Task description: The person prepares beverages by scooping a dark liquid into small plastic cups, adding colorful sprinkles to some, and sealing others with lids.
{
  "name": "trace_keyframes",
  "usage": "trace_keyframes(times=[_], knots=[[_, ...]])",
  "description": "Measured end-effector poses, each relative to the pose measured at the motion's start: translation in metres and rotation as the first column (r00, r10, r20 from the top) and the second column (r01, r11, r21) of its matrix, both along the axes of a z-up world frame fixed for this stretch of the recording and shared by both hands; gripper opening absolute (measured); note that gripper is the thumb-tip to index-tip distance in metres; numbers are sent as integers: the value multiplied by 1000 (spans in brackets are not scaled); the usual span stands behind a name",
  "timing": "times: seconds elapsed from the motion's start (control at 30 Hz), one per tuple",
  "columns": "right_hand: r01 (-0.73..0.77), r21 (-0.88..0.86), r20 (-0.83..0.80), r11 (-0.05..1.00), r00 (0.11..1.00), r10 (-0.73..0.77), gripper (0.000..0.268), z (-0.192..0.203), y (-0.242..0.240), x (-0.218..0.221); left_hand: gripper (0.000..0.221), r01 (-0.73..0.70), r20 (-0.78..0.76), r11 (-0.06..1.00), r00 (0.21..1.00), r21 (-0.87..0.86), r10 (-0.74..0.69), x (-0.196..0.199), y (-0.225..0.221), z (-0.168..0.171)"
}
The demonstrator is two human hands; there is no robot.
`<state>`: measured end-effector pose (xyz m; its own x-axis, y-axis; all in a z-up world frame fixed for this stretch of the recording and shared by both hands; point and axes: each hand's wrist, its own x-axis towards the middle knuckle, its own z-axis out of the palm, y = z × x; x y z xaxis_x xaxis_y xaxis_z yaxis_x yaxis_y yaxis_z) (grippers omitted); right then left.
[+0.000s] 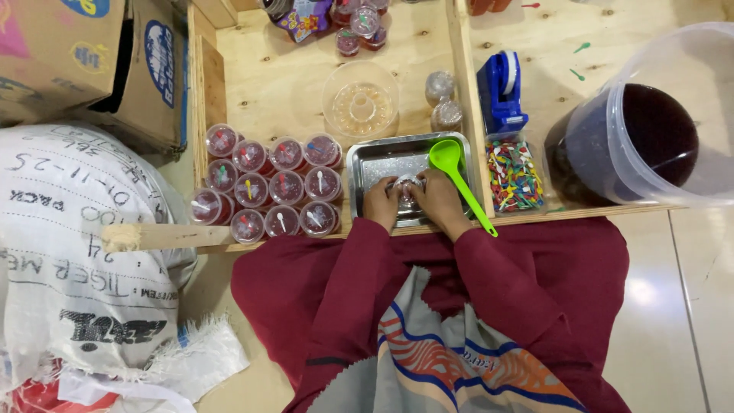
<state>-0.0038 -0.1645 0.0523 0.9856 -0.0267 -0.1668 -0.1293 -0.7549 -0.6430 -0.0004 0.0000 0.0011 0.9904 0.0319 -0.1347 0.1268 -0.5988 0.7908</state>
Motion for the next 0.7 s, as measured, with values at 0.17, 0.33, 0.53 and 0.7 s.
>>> trace_keyframes(times=[0.17,0.33,0.53,0.7], knots=[[-18,11,132,1000,991,16,39,52,-19,-20,27,-41,87,998,996,40,37,-5,0,15],[-26,-1,362,1000,932,25,25,88,-91,-33,33,-67,243,998,968,-19,70,-13,-4,59],[72,-269,274,960,962,4,16,53,-193,-39,27,98,516,993,855,-60,-53,-18,-28,95],[32,-392,49,920,999,-14,14,17,-213,-41,4,332,548,943,783,30,-293,-16,-96,114]])
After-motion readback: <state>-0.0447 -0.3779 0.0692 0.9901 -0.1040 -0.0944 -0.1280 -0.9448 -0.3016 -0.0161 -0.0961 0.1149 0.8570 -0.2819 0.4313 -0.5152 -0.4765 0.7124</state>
